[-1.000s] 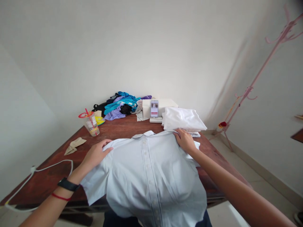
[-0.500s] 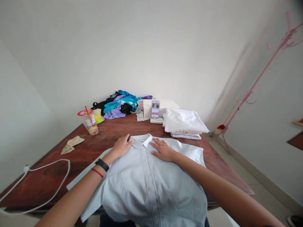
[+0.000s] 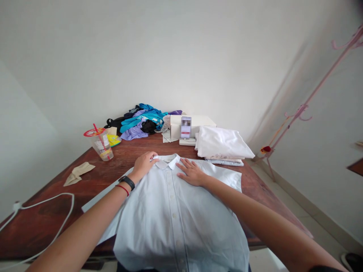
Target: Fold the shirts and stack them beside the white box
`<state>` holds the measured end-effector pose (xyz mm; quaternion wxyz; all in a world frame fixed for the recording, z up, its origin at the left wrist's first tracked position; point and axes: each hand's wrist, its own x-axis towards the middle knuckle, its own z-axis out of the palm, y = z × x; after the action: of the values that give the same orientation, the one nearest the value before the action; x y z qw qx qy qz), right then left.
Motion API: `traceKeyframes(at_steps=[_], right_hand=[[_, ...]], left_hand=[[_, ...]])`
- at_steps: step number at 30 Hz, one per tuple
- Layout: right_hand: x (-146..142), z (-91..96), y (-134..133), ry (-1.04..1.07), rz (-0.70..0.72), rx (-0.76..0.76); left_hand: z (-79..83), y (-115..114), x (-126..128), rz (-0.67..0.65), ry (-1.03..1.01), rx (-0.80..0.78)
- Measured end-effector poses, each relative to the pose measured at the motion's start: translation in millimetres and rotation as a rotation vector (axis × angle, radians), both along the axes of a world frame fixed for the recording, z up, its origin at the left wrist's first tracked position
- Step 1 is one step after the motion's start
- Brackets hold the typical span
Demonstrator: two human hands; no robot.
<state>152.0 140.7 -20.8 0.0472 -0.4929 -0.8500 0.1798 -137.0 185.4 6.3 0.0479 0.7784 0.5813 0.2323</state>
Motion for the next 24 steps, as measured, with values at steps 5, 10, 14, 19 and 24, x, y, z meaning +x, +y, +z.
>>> traceKeyframes(at_steps=[5,10,14,19,24], right_hand=[[-2.9,0.8,26.1,-0.017,-0.045,0.001],[-4.1,-2.7,36.1,-0.018,-0.057,0.048],[-4.0,-7.9,37.9,-0.025,-0.048,0.085],[-0.9,-3.7,35.7,0.002,-0.055,0.1],[32.5,17.0,-7.2,0.179,-0.026,0.225]], left_hand=[[12.3,27.3,-1.6,-0.046,0.055,0.062],[6.6,22.7,26.5,-0.063,0.111,0.109],[-12.7,-15.1,70.6,-0.269,0.125,0.047],[-44.0,-53.2,90.3,-0.39,0.137,-0.096],[-52.3,-56.3,81.7,-0.408,0.112,-0.082]])
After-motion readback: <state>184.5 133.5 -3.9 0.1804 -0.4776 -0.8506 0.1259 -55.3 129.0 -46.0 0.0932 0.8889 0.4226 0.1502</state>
